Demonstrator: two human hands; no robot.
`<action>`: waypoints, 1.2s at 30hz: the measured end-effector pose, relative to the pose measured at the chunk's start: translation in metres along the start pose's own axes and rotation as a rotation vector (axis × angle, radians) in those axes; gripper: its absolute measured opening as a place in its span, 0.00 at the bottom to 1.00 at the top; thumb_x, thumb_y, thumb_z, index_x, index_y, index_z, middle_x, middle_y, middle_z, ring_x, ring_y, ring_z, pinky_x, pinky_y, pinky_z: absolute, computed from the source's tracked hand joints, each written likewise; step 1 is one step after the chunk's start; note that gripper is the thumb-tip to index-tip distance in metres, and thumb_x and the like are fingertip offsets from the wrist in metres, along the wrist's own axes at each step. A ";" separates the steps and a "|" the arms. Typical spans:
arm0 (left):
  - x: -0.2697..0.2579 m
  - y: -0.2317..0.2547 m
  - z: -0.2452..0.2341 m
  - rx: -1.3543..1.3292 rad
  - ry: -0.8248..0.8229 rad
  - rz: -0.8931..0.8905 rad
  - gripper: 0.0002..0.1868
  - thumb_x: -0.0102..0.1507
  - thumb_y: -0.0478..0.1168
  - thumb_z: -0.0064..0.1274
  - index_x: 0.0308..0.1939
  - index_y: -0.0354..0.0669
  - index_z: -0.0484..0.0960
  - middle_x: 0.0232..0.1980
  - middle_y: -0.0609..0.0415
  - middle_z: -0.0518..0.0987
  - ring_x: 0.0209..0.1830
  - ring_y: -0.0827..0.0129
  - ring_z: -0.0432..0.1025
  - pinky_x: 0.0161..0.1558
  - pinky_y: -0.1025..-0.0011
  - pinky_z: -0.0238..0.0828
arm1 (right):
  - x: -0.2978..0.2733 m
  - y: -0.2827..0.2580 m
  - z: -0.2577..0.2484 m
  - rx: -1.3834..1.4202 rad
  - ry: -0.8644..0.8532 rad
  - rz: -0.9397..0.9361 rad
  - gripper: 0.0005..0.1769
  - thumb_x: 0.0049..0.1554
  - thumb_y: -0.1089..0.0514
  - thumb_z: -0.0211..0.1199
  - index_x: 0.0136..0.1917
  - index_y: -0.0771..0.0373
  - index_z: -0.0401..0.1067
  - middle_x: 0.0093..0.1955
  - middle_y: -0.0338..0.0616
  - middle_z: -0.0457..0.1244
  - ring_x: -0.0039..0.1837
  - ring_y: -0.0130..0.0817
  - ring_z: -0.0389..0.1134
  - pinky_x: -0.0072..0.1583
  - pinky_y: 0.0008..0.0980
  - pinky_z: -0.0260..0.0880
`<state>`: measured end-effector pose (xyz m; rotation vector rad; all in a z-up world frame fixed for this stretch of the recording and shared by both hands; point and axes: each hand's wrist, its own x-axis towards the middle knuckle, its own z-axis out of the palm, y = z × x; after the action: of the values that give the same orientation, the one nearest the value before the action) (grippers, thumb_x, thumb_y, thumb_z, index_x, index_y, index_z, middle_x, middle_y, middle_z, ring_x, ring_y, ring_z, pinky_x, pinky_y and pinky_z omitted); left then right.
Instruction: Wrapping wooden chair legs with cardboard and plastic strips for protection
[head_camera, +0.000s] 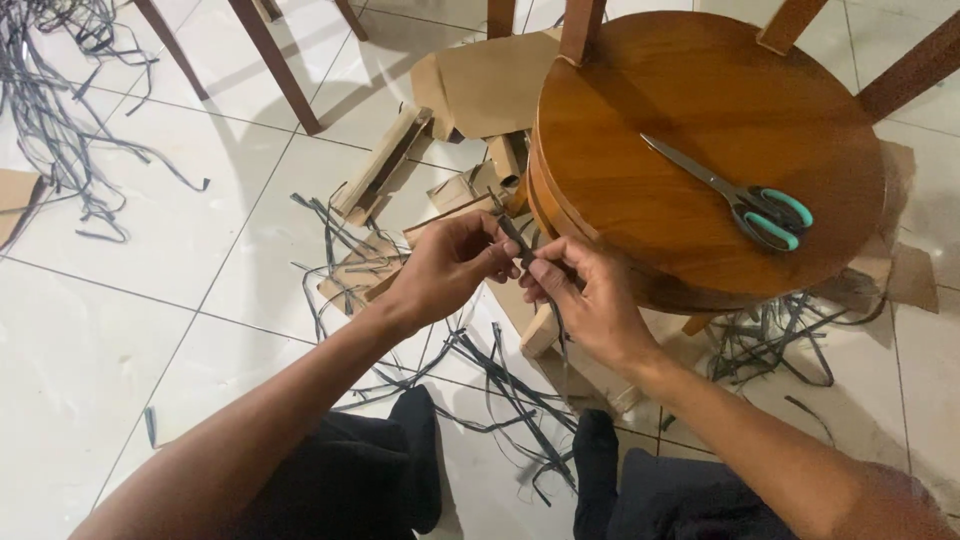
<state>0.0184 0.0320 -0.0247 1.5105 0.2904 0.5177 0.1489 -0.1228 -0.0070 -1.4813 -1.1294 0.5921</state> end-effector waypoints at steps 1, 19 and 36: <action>-0.002 0.003 0.002 -0.044 0.008 -0.009 0.06 0.67 0.34 0.56 0.43 0.32 0.79 0.34 0.47 0.81 0.35 0.67 0.79 0.41 0.68 0.84 | -0.001 -0.003 0.000 -0.002 0.010 -0.010 0.12 0.66 0.58 0.57 0.50 0.70 0.74 0.34 0.44 0.69 0.40 0.27 0.70 0.45 0.27 0.77; -0.010 0.006 0.015 -0.080 -0.002 -0.032 0.08 0.61 0.30 0.57 0.44 0.30 0.81 0.39 0.44 0.79 0.36 0.63 0.81 0.42 0.65 0.86 | -0.005 -0.017 0.000 -0.124 -0.034 0.037 0.11 0.65 0.55 0.58 0.46 0.62 0.77 0.33 0.41 0.66 0.38 0.24 0.63 0.38 0.25 0.68; -0.011 0.005 0.010 -0.060 -0.059 -0.050 0.08 0.63 0.30 0.52 0.44 0.28 0.82 0.36 0.41 0.80 0.34 0.62 0.80 0.37 0.65 0.86 | -0.010 -0.008 -0.002 -0.053 -0.066 0.096 0.12 0.65 0.58 0.56 0.48 0.68 0.75 0.32 0.47 0.69 0.34 0.26 0.66 0.38 0.28 0.73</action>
<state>0.0128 0.0177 -0.0207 1.4543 0.2643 0.4377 0.1443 -0.1329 -0.0015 -1.5782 -1.1363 0.6863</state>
